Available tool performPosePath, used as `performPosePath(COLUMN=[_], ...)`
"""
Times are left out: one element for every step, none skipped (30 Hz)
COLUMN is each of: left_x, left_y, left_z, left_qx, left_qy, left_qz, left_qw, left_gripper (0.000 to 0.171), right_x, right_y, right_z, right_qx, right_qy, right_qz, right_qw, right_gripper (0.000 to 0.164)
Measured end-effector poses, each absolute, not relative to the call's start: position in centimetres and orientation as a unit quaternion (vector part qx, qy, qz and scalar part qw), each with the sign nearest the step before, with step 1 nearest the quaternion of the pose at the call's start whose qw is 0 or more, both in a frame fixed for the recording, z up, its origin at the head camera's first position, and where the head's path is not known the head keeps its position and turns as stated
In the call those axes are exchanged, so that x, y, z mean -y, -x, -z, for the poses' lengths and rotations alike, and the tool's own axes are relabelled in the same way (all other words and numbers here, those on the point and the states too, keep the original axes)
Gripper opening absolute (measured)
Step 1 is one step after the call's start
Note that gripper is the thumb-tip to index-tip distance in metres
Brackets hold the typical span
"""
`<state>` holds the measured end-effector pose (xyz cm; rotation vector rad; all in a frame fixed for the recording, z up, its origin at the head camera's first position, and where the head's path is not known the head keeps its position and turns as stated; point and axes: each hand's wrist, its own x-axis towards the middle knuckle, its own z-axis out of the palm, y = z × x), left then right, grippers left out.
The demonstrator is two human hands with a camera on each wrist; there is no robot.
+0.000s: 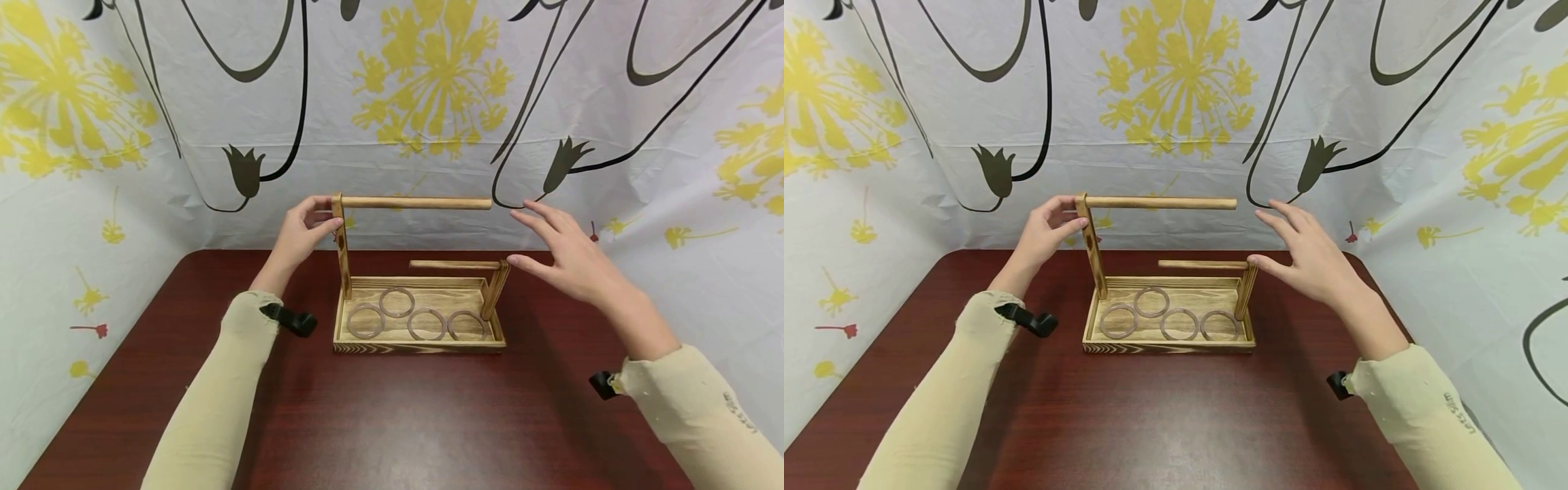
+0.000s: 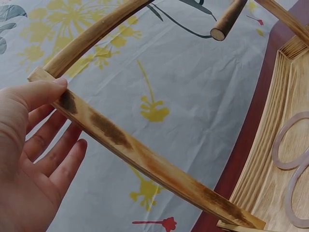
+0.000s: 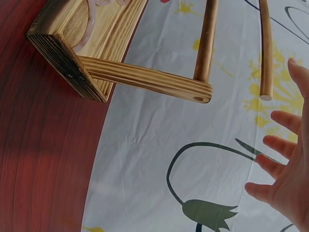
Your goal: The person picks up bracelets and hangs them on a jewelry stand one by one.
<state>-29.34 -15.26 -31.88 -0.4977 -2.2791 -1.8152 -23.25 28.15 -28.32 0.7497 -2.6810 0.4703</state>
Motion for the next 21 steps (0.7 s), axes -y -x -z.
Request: performPosePath(left_x=[15.2,15.2,15.2,15.1,15.1,15.1,15.1,15.1,15.1,15.1,15.1,15.1,15.1,15.1,15.1,15.1,15.1,15.1,15.1,15.1,15.1], left_y=[29.4,29.4,29.4,29.4,29.5,29.5,29.5,29.5,29.5,29.5,29.6,29.6,29.6,29.6,29.6,29.6,29.7,29.7,29.7,29.7,29.7], left_z=[31.9,31.9,31.9,32.0,32.0,32.0,32.1,32.1,32.1,32.2,32.2,32.2,32.3,32.3,32.3,32.3,32.3,32.4,32.4,32.4,32.4], left_qx=[0.768,0.768,0.768,0.767,0.767,0.767,0.767,0.767,0.767,0.767,0.767,0.767,0.767,0.767,0.767,0.767,0.766,0.766,0.766,0.765,0.765], left_qy=[0.167,0.166,0.167,0.167,0.168,0.168,0.169,0.17,0.172,0.173,0.174,0.175,0.176,0.177,0.178,0.179,0.18,0.181,0.181,0.181,0.181], left_qz=[0.611,0.61,0.611,0.611,0.611,0.61,0.609,0.609,0.609,0.608,0.608,0.607,0.607,0.606,0.605,0.606,0.607,0.607,0.606,0.607,0.608], left_qw=[0.094,0.096,0.098,0.1,0.102,0.104,0.106,0.108,0.109,0.111,0.111,0.112,0.113,0.114,0.114,0.115,0.115,0.115,0.114,0.114,0.113], left_gripper=[0.042,0.041,0.04,0.04,0.039,0.039,0.039,0.038,0.038,0.038,0.038,0.038,0.038,0.037,0.037,0.037,0.037,0.037,0.037,0.037,0.037], right_x=[-28.1,-28.1,-28.0,-28.0,-28.0,-27.9,-27.9,-27.8,-27.8,-27.8,-27.7,-27.6,-27.6,-27.5,-27.5,-27.4,-27.3,-27.2,-27.1,-27.0,-27.0], right_y=[23.2,23.2,23.2,23.2,23.1,23.1,23.1,23.1,23.0,23.0,22.9,22.9,22.8,22.8,22.7,22.7,22.6,22.6,22.5,22.5,22.4], right_z=[28.3,28.4,28.4,28.4,28.4,28.4,28.4,28.4,28.4,28.4,28.4,28.4,28.4,28.5,28.5,28.5,28.5,28.6,28.6,28.7,28.7], right_qx=[0.937,0.936,0.935,0.934,0.934,0.933,0.933,0.933,0.933,0.933,0.932,0.932,0.932,0.931,0.93,0.93,0.928,0.927,0.925,0.923,0.922], right_qy=[-0.265,-0.267,-0.27,-0.272,-0.273,-0.274,-0.275,-0.276,-0.277,-0.277,-0.277,-0.277,-0.277,-0.278,-0.279,-0.28,-0.283,-0.285,-0.287,-0.291,-0.293], right_qz=[-0.165,-0.166,-0.165,-0.164,-0.164,-0.163,-0.163,-0.163,-0.162,-0.162,-0.162,-0.162,-0.163,-0.163,-0.163,-0.163,-0.164,-0.165,-0.166,-0.167,-0.166], right_qw=[0.16,0.161,0.162,0.163,0.164,0.164,0.164,0.164,0.165,0.166,0.166,0.168,0.169,0.17,0.173,0.175,0.178,0.181,0.184,0.188,0.191], right_gripper=[0.072,0.072,0.072,0.072,0.072,0.071,0.072,0.072,0.072,0.072,0.072,0.072,0.072,0.073,0.073,0.073,0.073,0.073,0.072,0.072,0.072])
